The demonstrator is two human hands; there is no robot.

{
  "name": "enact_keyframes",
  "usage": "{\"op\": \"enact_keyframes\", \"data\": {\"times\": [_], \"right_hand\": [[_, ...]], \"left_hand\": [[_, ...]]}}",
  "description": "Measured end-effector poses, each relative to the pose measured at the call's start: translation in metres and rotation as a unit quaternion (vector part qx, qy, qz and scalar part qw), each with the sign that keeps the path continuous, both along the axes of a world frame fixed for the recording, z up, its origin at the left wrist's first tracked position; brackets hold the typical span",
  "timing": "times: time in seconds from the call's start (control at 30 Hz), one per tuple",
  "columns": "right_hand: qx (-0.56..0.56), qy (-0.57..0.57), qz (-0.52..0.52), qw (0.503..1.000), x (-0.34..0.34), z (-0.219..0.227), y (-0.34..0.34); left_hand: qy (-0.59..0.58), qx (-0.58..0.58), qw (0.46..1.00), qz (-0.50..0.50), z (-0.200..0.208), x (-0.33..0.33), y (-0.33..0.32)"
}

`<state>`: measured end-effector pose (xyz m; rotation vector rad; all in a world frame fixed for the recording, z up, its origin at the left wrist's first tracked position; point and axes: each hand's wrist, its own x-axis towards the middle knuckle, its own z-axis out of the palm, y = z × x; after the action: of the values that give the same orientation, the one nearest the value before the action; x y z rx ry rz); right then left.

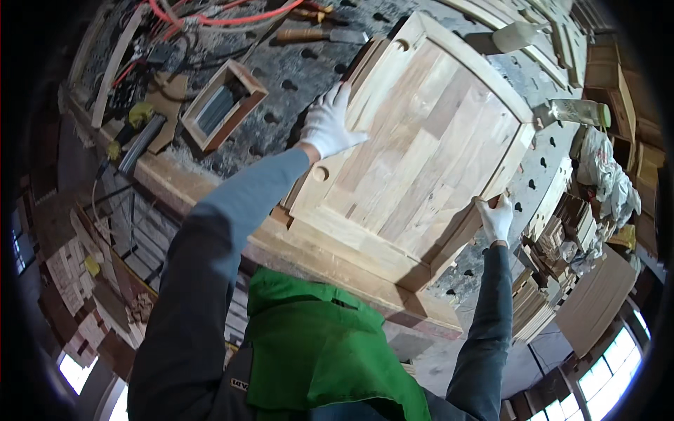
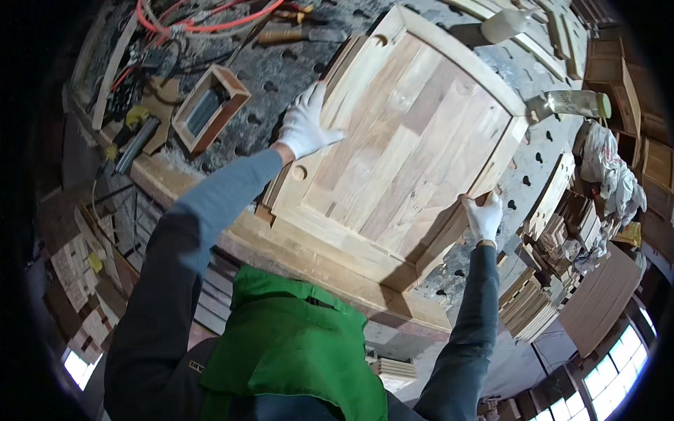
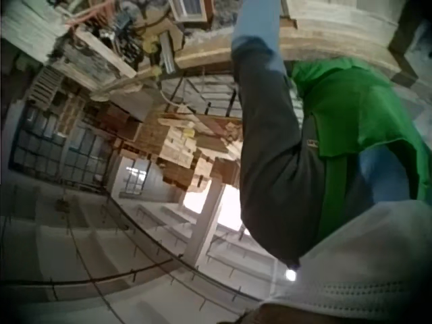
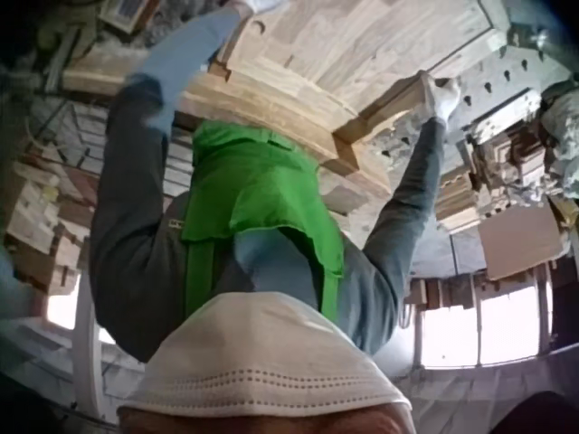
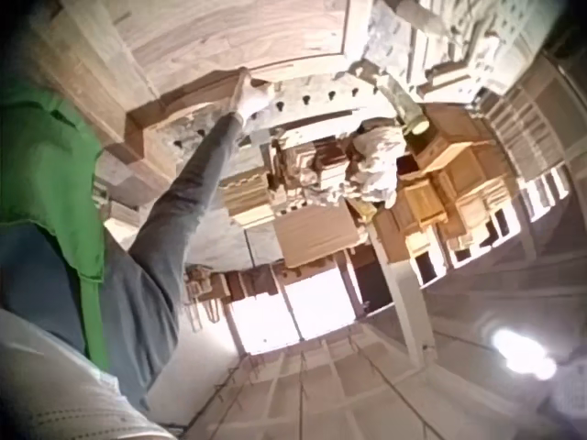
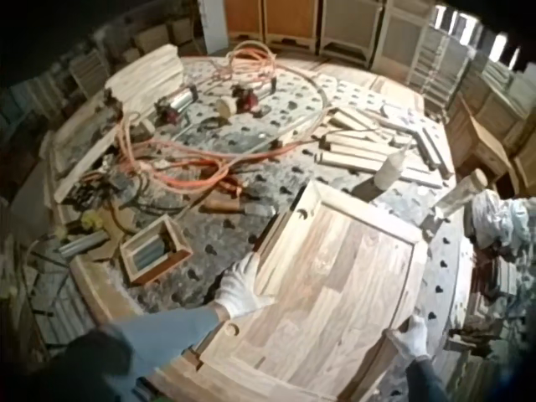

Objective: Sanding and cleaning a carved wooden panel at a workshop bench.

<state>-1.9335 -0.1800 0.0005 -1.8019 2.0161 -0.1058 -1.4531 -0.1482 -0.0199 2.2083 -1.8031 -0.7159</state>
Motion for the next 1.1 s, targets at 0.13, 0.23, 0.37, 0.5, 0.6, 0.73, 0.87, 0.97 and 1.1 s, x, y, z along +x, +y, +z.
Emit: {"op": "enact_keyframes", "data": {"times": [0.13,0.23,0.37,0.5,0.6,0.73,0.87,0.97,1.1], "right_hand": [[0.004,0.011,-0.007,1.0,0.002,0.003,0.001],[0.021,0.045,-0.01,0.999,0.0,0.0,0.001],[0.033,-0.031,-0.032,0.998,-0.006,-0.009,0.005],[-0.02,-0.102,-0.017,0.994,-0.007,-0.014,0.009],[0.002,-0.063,-0.04,0.997,-0.003,-0.012,0.016],[0.042,-0.037,-0.061,0.997,0.004,-0.007,0.031],[0.048,-0.008,-0.072,0.996,0.009,-0.008,0.046],[0.019,-0.062,-0.077,0.995,0.014,-0.013,0.054],[0.021,0.033,-0.121,0.992,0.025,-0.019,0.063]], "left_hand": [[0.007,-0.026,1.0,-0.008,-0.003,0.001,-0.001],[0.016,-0.054,0.998,-0.009,-0.008,0.002,0.001],[-0.002,-0.09,0.996,-0.016,-0.021,0.006,0.002],[0.009,-0.109,0.993,-0.036,-0.028,0.01,0.0],[-0.014,-0.135,0.99,-0.044,-0.028,0.009,0.0],[-0.014,-0.123,0.992,-0.039,-0.031,0.01,-0.002],[0.011,-0.18,0.981,-0.068,-0.041,0.017,-0.003],[-0.028,-0.177,0.981,-0.073,-0.041,0.017,-0.005],[-0.073,-0.071,0.994,-0.032,-0.025,0.007,-0.003]]}}
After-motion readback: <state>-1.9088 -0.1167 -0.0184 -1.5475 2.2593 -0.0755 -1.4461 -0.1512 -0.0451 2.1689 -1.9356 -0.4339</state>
